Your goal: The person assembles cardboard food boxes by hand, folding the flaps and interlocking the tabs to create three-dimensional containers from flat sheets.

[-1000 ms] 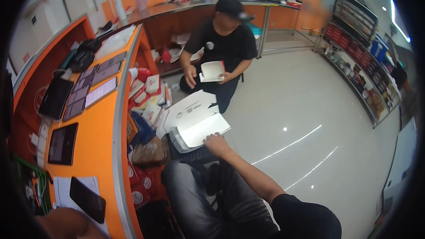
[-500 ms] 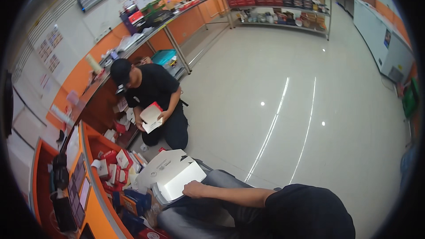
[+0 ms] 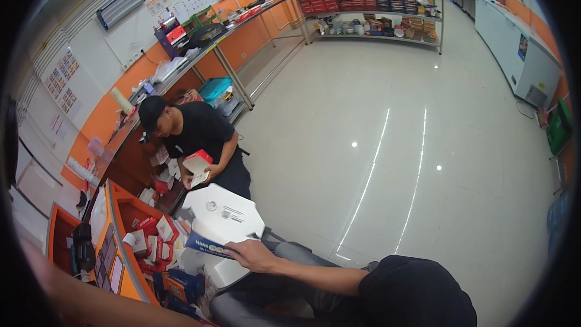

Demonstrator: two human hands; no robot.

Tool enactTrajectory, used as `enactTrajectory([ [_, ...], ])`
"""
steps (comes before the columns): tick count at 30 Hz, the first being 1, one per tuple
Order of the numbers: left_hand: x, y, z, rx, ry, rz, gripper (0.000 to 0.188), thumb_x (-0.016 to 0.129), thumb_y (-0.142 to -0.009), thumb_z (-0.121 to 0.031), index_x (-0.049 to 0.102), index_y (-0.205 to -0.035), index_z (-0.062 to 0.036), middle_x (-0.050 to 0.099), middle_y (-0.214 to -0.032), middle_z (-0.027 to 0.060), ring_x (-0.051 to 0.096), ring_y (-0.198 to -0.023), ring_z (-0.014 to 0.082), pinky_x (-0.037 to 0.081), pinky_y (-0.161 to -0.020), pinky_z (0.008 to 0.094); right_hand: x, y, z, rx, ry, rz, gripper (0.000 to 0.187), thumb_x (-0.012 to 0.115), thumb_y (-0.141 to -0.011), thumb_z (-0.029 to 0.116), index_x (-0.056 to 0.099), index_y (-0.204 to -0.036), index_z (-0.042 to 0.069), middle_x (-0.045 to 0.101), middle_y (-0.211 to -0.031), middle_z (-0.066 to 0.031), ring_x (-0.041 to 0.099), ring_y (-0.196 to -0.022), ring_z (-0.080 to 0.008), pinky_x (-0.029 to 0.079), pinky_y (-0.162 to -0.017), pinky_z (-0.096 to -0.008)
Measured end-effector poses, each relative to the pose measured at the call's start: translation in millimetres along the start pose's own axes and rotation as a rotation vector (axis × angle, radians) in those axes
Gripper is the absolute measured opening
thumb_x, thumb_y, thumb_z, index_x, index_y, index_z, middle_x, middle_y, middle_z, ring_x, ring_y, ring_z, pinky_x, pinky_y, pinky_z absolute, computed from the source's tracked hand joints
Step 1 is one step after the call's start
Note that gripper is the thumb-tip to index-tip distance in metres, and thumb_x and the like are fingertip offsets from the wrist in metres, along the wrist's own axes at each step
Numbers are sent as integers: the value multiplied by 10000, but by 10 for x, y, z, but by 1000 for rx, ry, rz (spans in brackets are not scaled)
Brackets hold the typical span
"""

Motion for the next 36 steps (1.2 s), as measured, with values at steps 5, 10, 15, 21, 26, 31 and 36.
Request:
enactTrajectory([
  [5, 804, 1073, -332, -282, 256, 23, 634, 388, -980, -357, 235, -1471, 14, 414, -1394, 170, 411, -1259, 255, 279, -1085, 364, -1138, 195, 283, 177, -156, -363, 251, 601, -954, 230, 658, -1025, -4, 677, -811, -204, 659, -662, -280, 503, -645, -352],
  [10, 1437, 2987, -31, -1103, 810, 518, 878, 646, -911, -447, 167, -1485, 13, 313, -1444, 174, 353, -1327, 292, 266, -1120, 387, -1040, 336, 461, 116, -127, -118, 233, 596, -952, 186, 637, -1077, -6, 655, -766, -151, 621, -668, -163, 496, -633, -308],
  [15, 1627, 3417, 12, -1672, 1373, 476, 523, 640, -937, -359, 428, -1310, -59, 563, -1098, 36, 575, -989, 116, 491, -823, 251, -878, 436, 236, 283, -438, 105, 370, 479, -1022, 210, 536, -1301, -27, 667, -1083, -87, 603, -974, -141, 497, -847, -291],
  [21, 1322, 3046, 320, -1725, 1465, -202, 617, 519, -953, -525, 460, -1318, -30, 585, -1189, 77, 593, -1077, 174, 492, -906, 318, -919, 392, 809, -216, 160, 36, 340, 541, -950, 112, 549, -1256, -38, 628, -1163, -151, 614, -1062, -243, 479, -919, -359],
  [26, 1406, 3070, 315, -1702, 1482, -479, 673, 527, -931, -573, 438, -1360, -63, 554, -1239, 74, 552, -1131, 190, 448, -964, 337, -1070, 656, 181, 312, -202, -253, 466, 557, -978, 229, 431, -1349, -23, 560, -1185, -137, 583, -1054, -249, 479, -895, -352],
  [31, 1612, 3305, -19, -1567, 1361, -155, 801, 567, -942, -508, 220, -1479, -25, 393, -1408, 66, 405, -1290, 173, 347, -1067, 326, -958, 625, 52, 598, -763, -250, 578, 504, -1005, 317, 315, -1420, -38, 523, -1260, -202, 536, -1177, -281, 423, -1004, -392],
  [36, 1614, 3065, -178, -1252, 1224, 128, 797, 632, -919, -464, 239, -1431, 2, 379, -1397, 118, 375, -1292, 197, 305, -1085, 339, -1175, 488, -72, 473, -483, -377, 591, 593, -950, 179, 315, -1402, -80, 524, -1316, -246, 566, -1184, -273, 504, -941, -325],
])
Point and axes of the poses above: each hand's wrist, its own y-axis away from the middle knuckle, its own x-axis out of the palm, z = x × y, the point moved 5 cm from there along -y, towards the middle knuckle
